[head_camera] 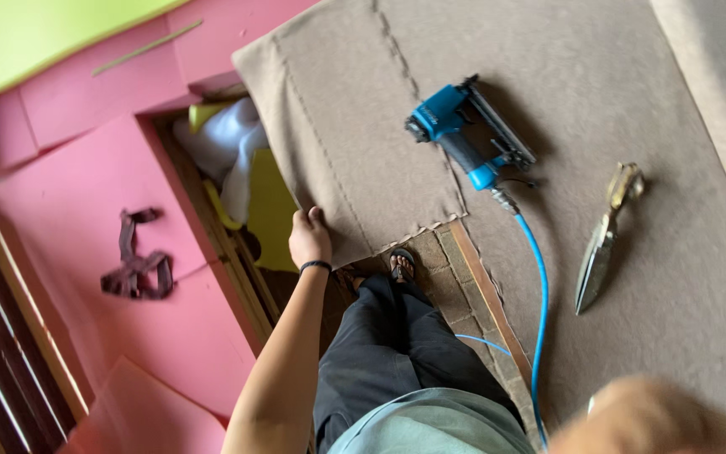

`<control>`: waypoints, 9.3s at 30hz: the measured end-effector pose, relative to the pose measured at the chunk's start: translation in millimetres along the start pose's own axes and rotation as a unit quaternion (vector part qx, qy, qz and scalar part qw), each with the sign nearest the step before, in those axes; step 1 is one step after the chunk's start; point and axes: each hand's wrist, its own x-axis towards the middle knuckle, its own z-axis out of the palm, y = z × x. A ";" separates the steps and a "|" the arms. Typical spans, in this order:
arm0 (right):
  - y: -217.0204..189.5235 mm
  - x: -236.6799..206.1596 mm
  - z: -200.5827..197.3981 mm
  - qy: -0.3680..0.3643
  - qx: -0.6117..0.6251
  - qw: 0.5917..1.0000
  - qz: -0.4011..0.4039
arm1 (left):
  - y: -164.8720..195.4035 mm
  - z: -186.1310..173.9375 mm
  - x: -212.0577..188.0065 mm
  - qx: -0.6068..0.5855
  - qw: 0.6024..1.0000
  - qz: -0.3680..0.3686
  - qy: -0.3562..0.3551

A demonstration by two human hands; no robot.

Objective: The person staples tan fabric over a foam-covered wooden panel using a pneumatic nail gun, pressing the fabric flat with one hand while driving staples along the edge. They then trim excess fabric with scissors, reposition the panel, and staple another edge before carrying the panel across the workshop.

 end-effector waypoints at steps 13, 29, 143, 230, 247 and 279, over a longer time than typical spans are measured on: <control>84.6 -197.7 -290.6 -0.291 -0.707 0.542 0.349 | 43.4 -26.2 -41.5 -0.221 0.968 0.042 -0.115; 37.2 -324.7 -240.0 0.099 -0.376 0.557 0.734 | 4.8 -32.9 -17.9 -0.314 0.893 -0.208 -0.246; 590.1 155.6 31.1 0.041 -0.081 0.657 0.749 | 135.5 -111.9 358.3 -0.187 0.929 -0.002 -0.320; 666.0 126.1 289.2 0.614 -0.004 0.538 0.577 | 232.9 57.1 508.6 0.154 0.717 -0.021 -0.680; 639.5 131.3 340.0 0.571 -0.011 0.481 0.665 | 191.2 44.9 486.7 -0.125 0.792 0.236 -0.548; 646.6 177.9 171.0 0.730 0.020 0.470 0.496 | 226.8 -20.0 475.9 -0.150 0.807 0.305 -0.483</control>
